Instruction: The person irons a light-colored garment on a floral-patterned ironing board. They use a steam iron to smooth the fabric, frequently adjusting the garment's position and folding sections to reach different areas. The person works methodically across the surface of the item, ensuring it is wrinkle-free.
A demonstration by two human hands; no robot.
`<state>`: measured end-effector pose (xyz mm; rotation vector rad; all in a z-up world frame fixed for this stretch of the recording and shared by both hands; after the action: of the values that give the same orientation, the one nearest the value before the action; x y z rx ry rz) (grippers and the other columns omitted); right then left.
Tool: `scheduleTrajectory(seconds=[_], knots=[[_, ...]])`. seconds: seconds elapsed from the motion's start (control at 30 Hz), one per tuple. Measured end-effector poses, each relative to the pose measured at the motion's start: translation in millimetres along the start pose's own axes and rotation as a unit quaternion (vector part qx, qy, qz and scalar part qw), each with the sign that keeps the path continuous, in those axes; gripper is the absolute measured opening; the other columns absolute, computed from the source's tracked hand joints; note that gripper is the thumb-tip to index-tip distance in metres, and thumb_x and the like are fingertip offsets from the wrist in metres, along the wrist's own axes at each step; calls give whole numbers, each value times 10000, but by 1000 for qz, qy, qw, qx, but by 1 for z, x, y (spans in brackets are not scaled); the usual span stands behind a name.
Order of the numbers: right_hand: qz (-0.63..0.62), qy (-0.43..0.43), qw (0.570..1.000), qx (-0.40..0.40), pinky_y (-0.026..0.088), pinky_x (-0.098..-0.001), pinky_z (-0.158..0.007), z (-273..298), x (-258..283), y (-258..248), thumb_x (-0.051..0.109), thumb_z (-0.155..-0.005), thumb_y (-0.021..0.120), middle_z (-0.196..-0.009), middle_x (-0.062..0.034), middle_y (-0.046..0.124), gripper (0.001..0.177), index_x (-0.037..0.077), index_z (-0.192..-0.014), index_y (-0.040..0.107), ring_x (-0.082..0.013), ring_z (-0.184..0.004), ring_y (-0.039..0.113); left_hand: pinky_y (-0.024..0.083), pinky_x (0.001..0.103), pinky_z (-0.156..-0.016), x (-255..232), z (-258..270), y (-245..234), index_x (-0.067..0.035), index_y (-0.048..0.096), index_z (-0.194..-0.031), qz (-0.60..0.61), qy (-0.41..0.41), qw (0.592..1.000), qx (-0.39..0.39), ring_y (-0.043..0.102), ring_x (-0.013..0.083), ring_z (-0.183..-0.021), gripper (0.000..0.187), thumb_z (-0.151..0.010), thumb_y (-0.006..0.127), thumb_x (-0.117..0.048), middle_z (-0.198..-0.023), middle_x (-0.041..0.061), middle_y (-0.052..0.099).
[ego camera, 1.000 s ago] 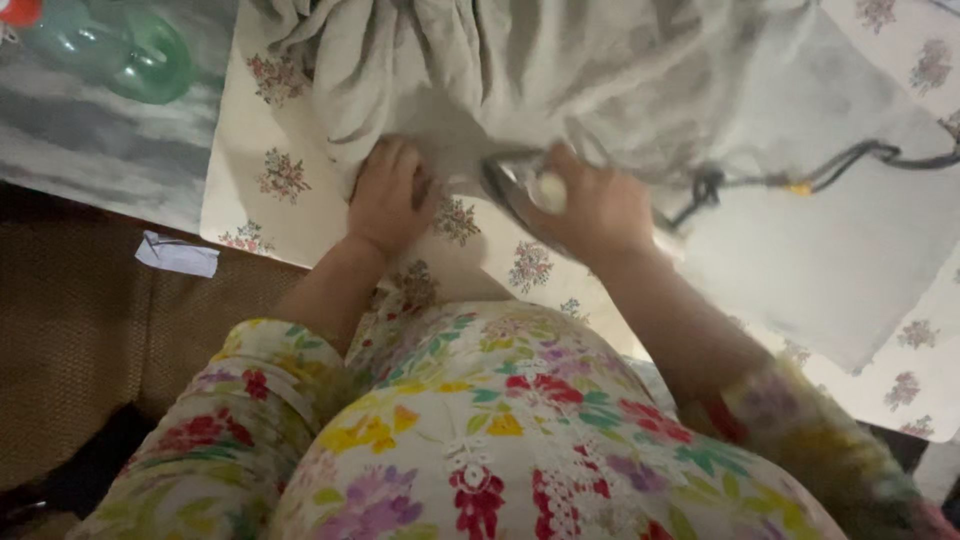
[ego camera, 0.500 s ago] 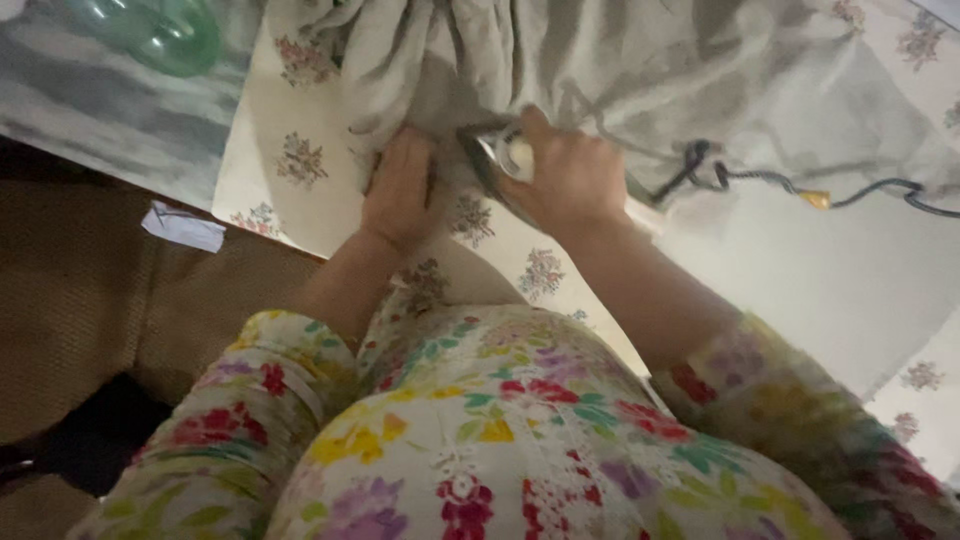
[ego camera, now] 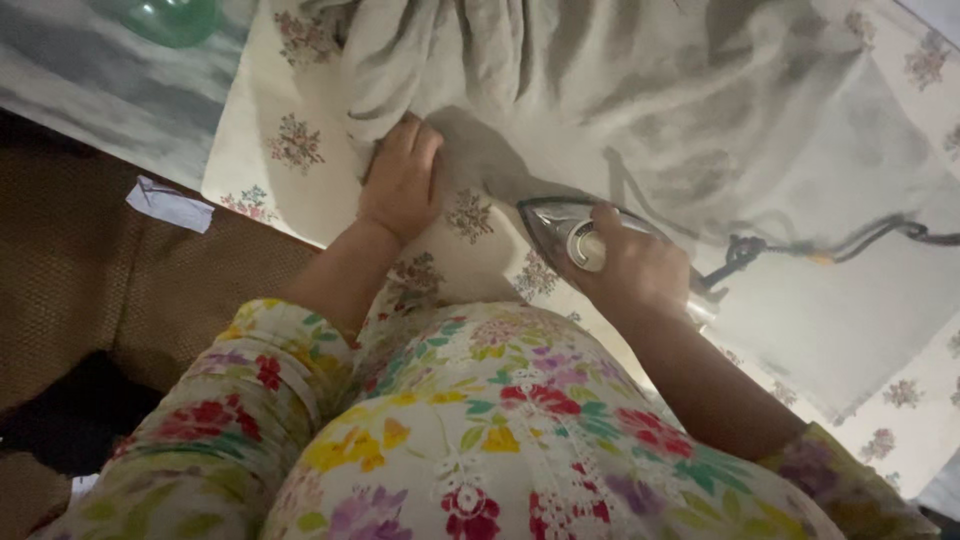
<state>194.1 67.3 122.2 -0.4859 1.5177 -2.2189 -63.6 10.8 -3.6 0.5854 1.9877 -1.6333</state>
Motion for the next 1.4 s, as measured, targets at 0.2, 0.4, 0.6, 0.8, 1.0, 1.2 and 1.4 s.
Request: scheduleTrajectory(seconds=[0.2,0.4,0.6,0.8,1.0,1.2,1.4], knots=[[-45,-36,996,-65,555,-436,-468,-34,37,-10,635,-935,645,-688,-133,720,545,135,-1153,656,-271,-547,719,415,535,-1037,3,3,2,26,520,-1168,-13,48,998,-36,493,467,-1176,317,-954,614,-190,-1217,278,536],[-57,-92,983,-148,549,-452,-476,-43,44,-19,608,-888,715,-656,-135,716,550,102,-1095,651,-313,-553,705,426,532,-1067,7,6,9,-6,541,-1219,-12,20,999,-32,528,448,-1189,260,-990,570,-125,-1225,236,561],[-88,-50,990,-95,537,-417,-449,-7,4,-2,537,-928,721,-632,-119,693,444,136,-1114,687,-241,-495,684,424,524,-1034,-1,0,1,-7,522,-1185,-98,69,990,-73,509,455,-1193,283,-975,584,-187,-1252,269,540],[5,-45,990,-130,538,-418,-467,-4,2,-12,590,-876,727,-591,-87,678,504,132,-1082,697,-232,-481,664,440,547,-961,-4,-3,-2,-22,542,-1098,-23,15,999,-24,545,432,-1114,182,-965,572,-143,-1129,215,562],[-28,-41,998,-50,564,-443,-496,-38,37,-13,634,-914,691,-632,-131,702,594,132,-1228,634,-278,-550,710,464,509,-960,-8,0,-4,-8,535,-1138,-4,61,996,-68,537,421,-1085,214,-956,572,-116,-1144,215,561],[-44,-63,996,-51,576,-453,-536,-35,37,-7,596,-837,747,-624,-135,706,677,125,-1303,607,-310,-572,720,433,549,-936,-6,-1,-2,3,572,-1150,7,-6,1000,-15,530,445,-1066,289,-933,627,-178,-1114,231,577],[-47,-65,994,-77,576,-455,-556,-7,18,0,595,-820,772,-709,-136,730,720,123,-1332,594,-308,-618,734,428,529,-1018,-2,-3,3,-6,554,-1133,-61,50,996,-35,526,438,-1147,287,-920,596,-194,-1196,240,568]])
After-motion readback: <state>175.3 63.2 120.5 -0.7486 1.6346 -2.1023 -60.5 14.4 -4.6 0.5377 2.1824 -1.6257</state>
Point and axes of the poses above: each hand's wrist, its own z-axis away from the middle knuckle, its own y-axis out of the palm, x = y × z, the point moved 4 cm from there along -z, towards the middle knuckle
